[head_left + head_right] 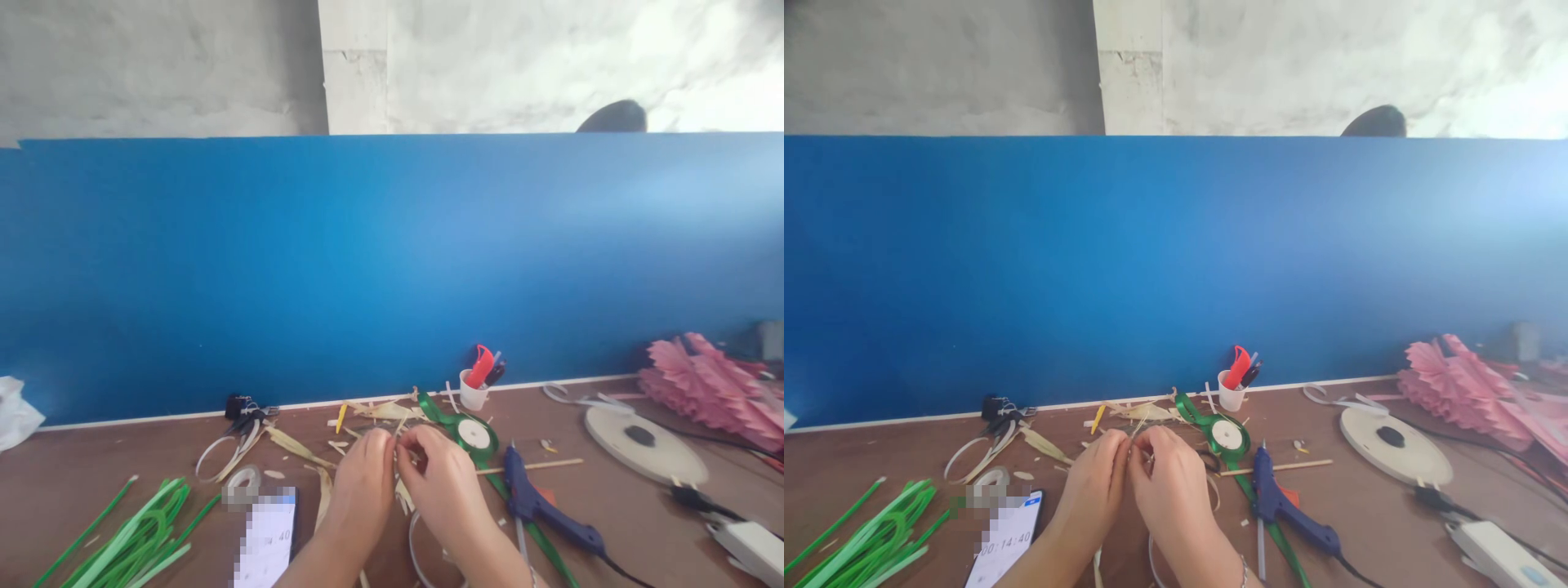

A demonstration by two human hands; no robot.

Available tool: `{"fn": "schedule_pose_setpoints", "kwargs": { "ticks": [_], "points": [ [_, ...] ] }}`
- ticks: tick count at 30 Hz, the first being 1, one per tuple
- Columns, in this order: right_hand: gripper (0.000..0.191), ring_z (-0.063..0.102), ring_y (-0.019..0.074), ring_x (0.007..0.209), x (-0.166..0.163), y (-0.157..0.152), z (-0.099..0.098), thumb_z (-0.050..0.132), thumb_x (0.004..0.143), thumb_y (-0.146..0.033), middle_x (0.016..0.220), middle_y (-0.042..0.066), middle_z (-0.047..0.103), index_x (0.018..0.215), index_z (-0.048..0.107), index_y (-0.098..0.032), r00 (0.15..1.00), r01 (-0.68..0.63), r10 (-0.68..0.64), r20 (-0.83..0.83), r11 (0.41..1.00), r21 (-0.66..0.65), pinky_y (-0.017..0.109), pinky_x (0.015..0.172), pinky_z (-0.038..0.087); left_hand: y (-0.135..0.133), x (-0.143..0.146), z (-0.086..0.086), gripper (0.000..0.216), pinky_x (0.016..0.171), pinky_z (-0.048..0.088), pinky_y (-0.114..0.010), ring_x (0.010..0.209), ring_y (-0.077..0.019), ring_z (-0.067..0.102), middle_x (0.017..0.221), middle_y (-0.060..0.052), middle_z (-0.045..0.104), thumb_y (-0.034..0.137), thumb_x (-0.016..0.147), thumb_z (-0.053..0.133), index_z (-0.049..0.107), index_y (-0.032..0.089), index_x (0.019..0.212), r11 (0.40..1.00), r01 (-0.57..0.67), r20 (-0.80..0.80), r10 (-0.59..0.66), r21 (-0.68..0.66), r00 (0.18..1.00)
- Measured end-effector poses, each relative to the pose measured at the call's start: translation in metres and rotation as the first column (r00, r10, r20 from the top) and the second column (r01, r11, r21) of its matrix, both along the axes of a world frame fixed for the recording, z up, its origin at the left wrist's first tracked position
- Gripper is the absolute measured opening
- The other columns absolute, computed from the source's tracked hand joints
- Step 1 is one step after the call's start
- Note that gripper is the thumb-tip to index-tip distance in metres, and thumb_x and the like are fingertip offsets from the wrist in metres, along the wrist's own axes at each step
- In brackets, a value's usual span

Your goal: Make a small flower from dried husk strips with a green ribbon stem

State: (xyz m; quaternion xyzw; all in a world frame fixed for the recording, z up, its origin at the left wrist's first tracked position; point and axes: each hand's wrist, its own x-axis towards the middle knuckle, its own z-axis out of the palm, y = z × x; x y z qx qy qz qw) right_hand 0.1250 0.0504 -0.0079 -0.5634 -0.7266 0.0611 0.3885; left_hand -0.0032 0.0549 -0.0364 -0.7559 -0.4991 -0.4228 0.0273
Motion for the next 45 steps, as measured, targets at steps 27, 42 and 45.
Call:
{"fn": "schedule_pose_setpoints", "kwargs": {
  "ticks": [27, 42, 45],
  "points": [
    [0.020, 0.063, 0.0183, 0.069, 0.005, 0.006, 0.018, 0.059, 0.078, -0.028, 0.080, 0.003, 0.069, 0.096, 0.063, -0.019, 0.938, -0.115, 0.065, -0.342, 0.985, -0.130, 0.025, 0.058, 0.047, 0.002, -0.010, 0.024, 0.022, 0.056, 0.042, -0.024, 0.057, -0.0156, 0.058, 0.065, -0.001, 0.060, 0.019, 0.094, 0.036, 0.054, 0.020, 0.081, 0.996, -0.057, 0.134, 0.048, 0.063, 0.990],
    [0.019, 0.064, 0.0200, 0.087, 0.036, 0.017, 0.028, 0.069, 0.079, -0.034, 0.115, 0.010, 0.066, 0.071, 0.064, -0.018, 0.543, -0.528, 0.277, -0.793, 0.847, -0.065, 0.030, 0.073, 0.050, -0.005, -0.014, 0.056, 0.029, 0.043, 0.018, -0.022, 0.044, -0.0084, 0.028, 0.053, 0.006, 0.044, 0.042, 0.088, 0.044, 0.054, 0.018, 0.075, 0.658, 0.518, 0.697, 0.014, -0.546, 0.717],
    [0.020, 0.065, 0.0163, 0.073, 0.031, 0.017, 0.026, 0.074, 0.075, -0.033, 0.095, 0.007, 0.071, 0.067, 0.065, -0.017, 0.428, -0.568, 0.231, -0.874, 0.821, -0.061, 0.028, 0.068, 0.050, -0.007, -0.013, 0.059, 0.029, 0.044, 0.016, -0.023, 0.043, -0.0074, 0.024, 0.053, 0.007, 0.044, 0.041, 0.088, 0.044, 0.053, 0.018, 0.074, 0.580, 0.565, 0.697, 0.006, -0.586, 0.717]
  ]
}}
